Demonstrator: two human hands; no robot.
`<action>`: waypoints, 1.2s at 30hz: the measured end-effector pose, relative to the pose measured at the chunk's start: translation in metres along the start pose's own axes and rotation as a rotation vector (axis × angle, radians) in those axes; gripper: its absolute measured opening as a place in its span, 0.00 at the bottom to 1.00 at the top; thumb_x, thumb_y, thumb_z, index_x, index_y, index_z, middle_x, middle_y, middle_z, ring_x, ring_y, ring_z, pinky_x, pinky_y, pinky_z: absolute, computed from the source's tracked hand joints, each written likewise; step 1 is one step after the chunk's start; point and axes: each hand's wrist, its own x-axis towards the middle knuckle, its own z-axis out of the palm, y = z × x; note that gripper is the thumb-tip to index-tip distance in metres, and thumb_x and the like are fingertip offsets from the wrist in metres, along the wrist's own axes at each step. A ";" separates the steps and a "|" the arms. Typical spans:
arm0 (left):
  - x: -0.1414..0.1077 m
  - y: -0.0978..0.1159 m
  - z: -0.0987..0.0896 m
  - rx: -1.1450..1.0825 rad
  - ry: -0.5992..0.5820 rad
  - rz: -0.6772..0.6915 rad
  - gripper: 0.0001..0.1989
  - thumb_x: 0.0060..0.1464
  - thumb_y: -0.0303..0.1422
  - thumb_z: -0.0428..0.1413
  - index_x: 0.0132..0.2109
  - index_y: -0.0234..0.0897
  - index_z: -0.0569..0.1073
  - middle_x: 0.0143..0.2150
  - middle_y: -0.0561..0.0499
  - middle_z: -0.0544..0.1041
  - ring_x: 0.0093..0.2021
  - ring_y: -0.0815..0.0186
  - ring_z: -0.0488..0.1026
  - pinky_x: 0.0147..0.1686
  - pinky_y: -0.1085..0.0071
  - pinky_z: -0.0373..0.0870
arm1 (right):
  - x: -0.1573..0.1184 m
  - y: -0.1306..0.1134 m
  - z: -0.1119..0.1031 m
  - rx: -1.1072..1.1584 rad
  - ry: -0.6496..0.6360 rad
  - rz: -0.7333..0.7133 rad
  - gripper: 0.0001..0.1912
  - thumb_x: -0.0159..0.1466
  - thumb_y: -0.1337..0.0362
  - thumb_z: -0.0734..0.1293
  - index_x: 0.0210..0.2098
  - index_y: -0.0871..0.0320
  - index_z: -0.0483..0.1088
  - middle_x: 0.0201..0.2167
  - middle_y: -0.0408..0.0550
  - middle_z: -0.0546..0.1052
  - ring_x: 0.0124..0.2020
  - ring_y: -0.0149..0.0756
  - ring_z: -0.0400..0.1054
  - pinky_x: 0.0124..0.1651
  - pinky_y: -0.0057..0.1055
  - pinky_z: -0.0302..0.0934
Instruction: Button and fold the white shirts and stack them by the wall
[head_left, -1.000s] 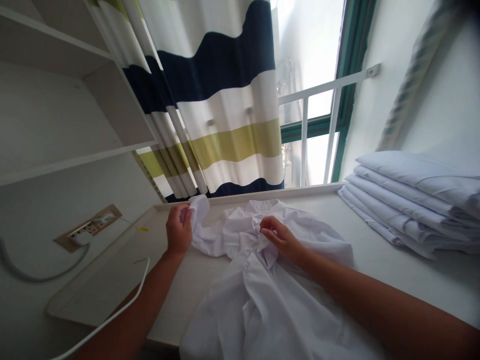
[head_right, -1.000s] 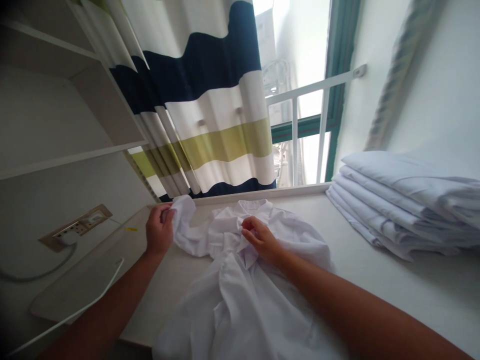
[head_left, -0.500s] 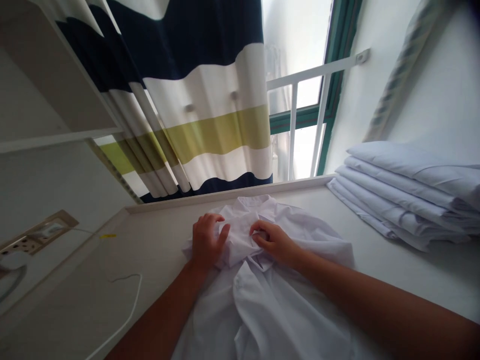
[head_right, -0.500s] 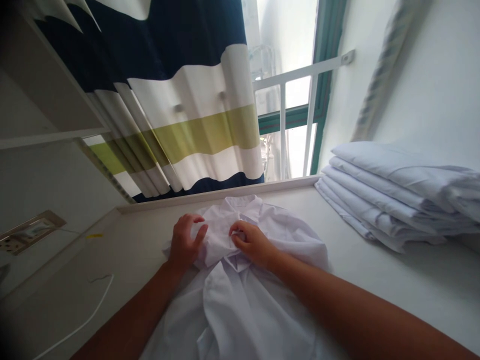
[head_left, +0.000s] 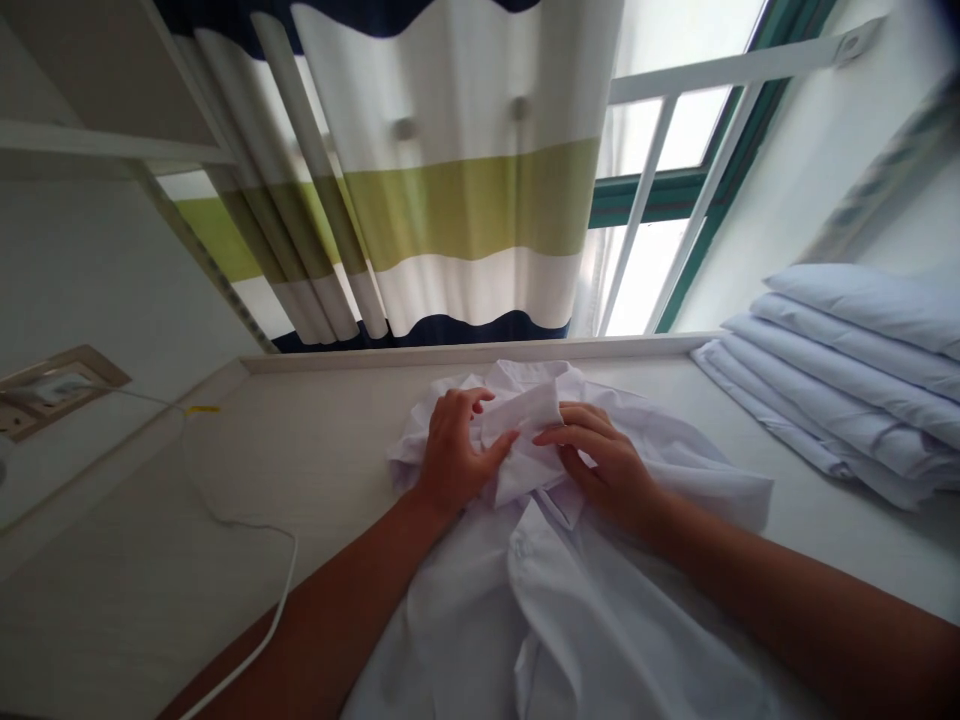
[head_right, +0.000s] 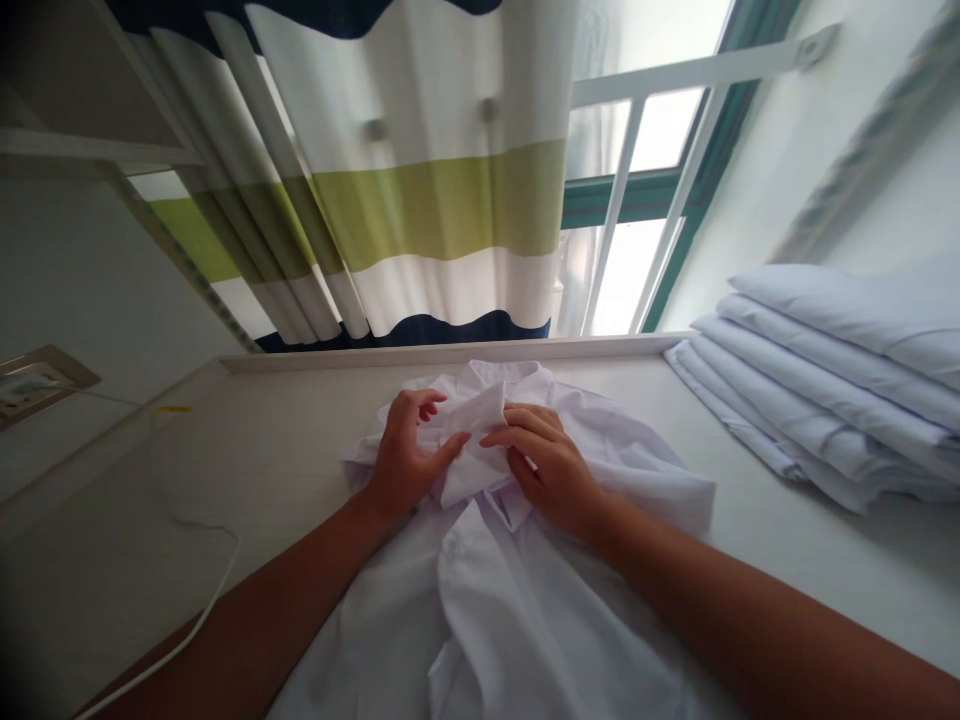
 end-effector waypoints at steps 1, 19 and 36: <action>0.000 0.003 -0.001 -0.010 -0.012 0.015 0.16 0.56 0.38 0.62 0.49 0.39 0.71 0.41 0.48 0.73 0.42 0.61 0.71 0.48 0.64 0.68 | -0.001 -0.001 0.001 -0.029 -0.031 -0.020 0.15 0.69 0.68 0.61 0.45 0.49 0.77 0.49 0.52 0.77 0.52 0.46 0.72 0.57 0.47 0.66; -0.003 -0.018 0.020 -0.403 -0.138 -0.464 0.23 0.60 0.40 0.59 0.59 0.37 0.70 0.50 0.44 0.75 0.47 0.62 0.73 0.51 0.63 0.71 | 0.000 0.003 0.001 0.273 0.174 0.248 0.20 0.71 0.63 0.63 0.61 0.45 0.71 0.65 0.48 0.66 0.65 0.47 0.61 0.68 0.47 0.57; -0.004 -0.005 0.010 -0.793 -0.199 -0.402 0.19 0.52 0.30 0.63 0.53 0.37 0.79 0.41 0.50 0.77 0.38 0.70 0.73 0.37 0.75 0.70 | 0.001 -0.004 0.003 -0.259 0.156 0.096 0.28 0.67 0.66 0.65 0.65 0.46 0.61 0.72 0.51 0.54 0.74 0.56 0.45 0.71 0.61 0.41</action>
